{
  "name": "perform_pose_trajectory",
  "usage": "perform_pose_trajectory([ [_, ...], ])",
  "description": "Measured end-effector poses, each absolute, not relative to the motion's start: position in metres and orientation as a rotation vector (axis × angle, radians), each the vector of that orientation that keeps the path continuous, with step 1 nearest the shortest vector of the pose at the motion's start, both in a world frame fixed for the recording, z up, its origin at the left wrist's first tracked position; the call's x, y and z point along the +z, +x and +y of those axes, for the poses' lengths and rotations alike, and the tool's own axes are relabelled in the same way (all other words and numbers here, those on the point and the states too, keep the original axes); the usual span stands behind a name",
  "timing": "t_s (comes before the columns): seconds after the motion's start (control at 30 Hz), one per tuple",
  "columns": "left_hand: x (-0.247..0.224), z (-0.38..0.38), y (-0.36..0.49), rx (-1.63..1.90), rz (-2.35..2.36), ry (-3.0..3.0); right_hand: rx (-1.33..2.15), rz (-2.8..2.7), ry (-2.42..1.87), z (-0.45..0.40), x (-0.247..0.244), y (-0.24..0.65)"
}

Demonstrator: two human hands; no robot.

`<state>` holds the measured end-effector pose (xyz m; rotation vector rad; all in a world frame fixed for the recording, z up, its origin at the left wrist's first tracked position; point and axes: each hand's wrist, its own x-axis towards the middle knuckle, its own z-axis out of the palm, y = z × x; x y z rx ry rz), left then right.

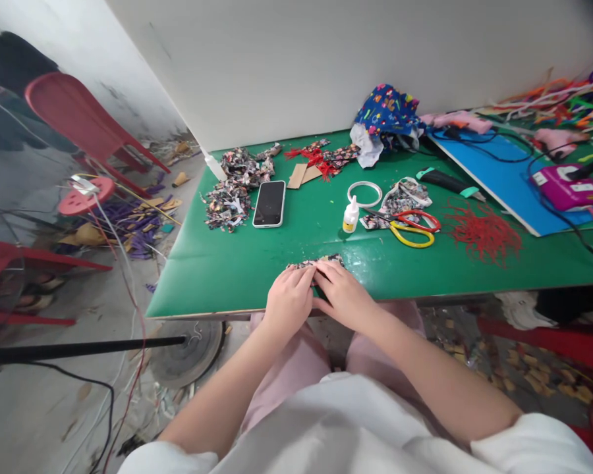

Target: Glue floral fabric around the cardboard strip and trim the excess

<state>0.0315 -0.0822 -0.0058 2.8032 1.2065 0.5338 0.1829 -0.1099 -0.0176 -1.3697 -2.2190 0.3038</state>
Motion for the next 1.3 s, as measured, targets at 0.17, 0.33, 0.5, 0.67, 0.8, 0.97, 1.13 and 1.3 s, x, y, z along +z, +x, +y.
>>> perform_pose_trajectory([
  [0.17, 0.004, -0.085, 0.04, 0.382, 1.258, 2.848, 0.301, -1.99, -1.369, -0.103, -0.008, 0.221],
  [0.33, 0.012, -0.1, 0.05, 0.226, 1.338, 2.883, 0.232, -1.516, -1.572, -0.074, -0.003, 0.274],
  [0.5, 0.009, -0.106, 0.055, 0.226, 1.426, 2.852, 0.298, -1.607, -1.659, -0.031, -0.011, 0.289],
  [0.67, 0.007, -0.107, 0.058, 0.354, 1.511, 2.789, 0.113, -1.837, -1.718, -0.013, -0.011, 0.276],
  [0.8, 0.002, -0.115, 0.062, 0.406, 1.519, 2.728, 0.143, -1.837, -1.657, -0.019, 0.004, 0.267],
  [0.97, -0.007, -0.124, 0.064, 0.401, 1.518, 2.658, 0.412, -1.859, -1.472, -0.039, 0.039, 0.257],
  [1.13, -0.011, -0.127, 0.063, 0.442, 1.507, 2.662, 0.72, -1.699, -1.355, -0.053, 0.066, 0.243],
  [1.3, -0.014, -0.128, 0.063, 0.474, 1.527, 2.652, 0.944, -1.479, -1.227, -0.049, 0.069, 0.223],
])
